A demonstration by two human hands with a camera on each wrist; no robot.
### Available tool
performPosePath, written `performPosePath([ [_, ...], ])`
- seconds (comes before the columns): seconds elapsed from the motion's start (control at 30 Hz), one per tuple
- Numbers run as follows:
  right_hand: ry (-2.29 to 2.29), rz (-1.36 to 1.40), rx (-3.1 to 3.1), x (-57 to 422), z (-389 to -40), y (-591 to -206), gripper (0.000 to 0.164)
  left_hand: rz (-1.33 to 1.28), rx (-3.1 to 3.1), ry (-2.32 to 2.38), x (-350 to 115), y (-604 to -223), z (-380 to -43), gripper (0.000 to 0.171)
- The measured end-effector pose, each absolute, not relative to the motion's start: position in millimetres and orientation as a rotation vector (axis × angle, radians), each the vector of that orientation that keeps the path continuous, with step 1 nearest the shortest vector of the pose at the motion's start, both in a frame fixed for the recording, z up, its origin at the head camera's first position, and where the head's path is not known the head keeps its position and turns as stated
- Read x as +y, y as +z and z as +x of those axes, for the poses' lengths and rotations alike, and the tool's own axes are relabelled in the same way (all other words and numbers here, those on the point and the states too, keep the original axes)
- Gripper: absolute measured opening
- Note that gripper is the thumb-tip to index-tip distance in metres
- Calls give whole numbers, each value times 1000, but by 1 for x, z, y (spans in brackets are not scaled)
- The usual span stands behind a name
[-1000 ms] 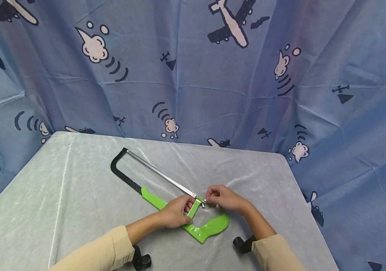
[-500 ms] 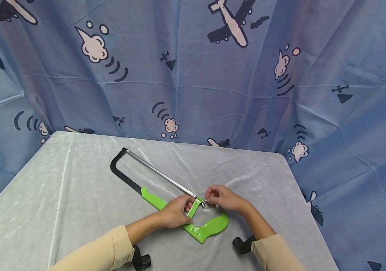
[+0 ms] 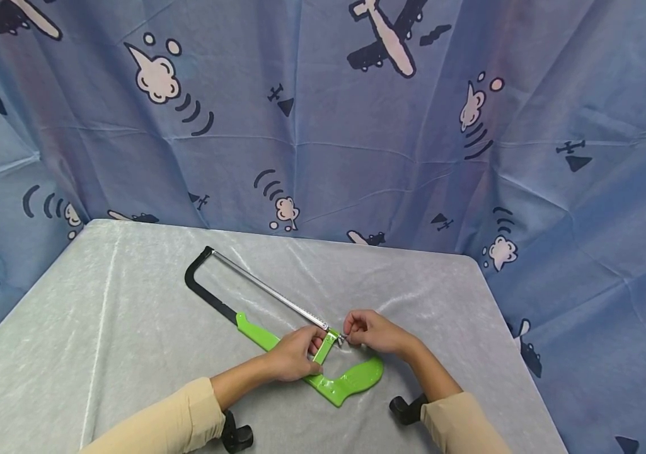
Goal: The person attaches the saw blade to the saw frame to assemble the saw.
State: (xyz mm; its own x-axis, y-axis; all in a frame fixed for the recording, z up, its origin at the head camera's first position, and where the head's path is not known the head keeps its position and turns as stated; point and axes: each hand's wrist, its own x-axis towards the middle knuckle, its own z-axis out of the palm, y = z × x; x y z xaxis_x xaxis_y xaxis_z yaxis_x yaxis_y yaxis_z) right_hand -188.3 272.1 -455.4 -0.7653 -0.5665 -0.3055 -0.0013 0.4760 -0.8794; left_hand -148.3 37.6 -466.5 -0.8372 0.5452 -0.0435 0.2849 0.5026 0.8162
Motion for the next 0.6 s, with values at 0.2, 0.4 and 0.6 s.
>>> performPosePath([
  [0.2, -1252, -496, 2185, 271, -188, -456, 11, 693, 2459, 1237, 38, -466, -148, 47],
  [0.4, -1208, -514, 2206, 268, -186, -454, 15, 681, 2458, 1244, 38, -466, -148, 48],
  [0.6, -1141, -542, 2252, 262, -181, -449, 16, 677, 2457, 1245, 39, -465, -147, 47],
])
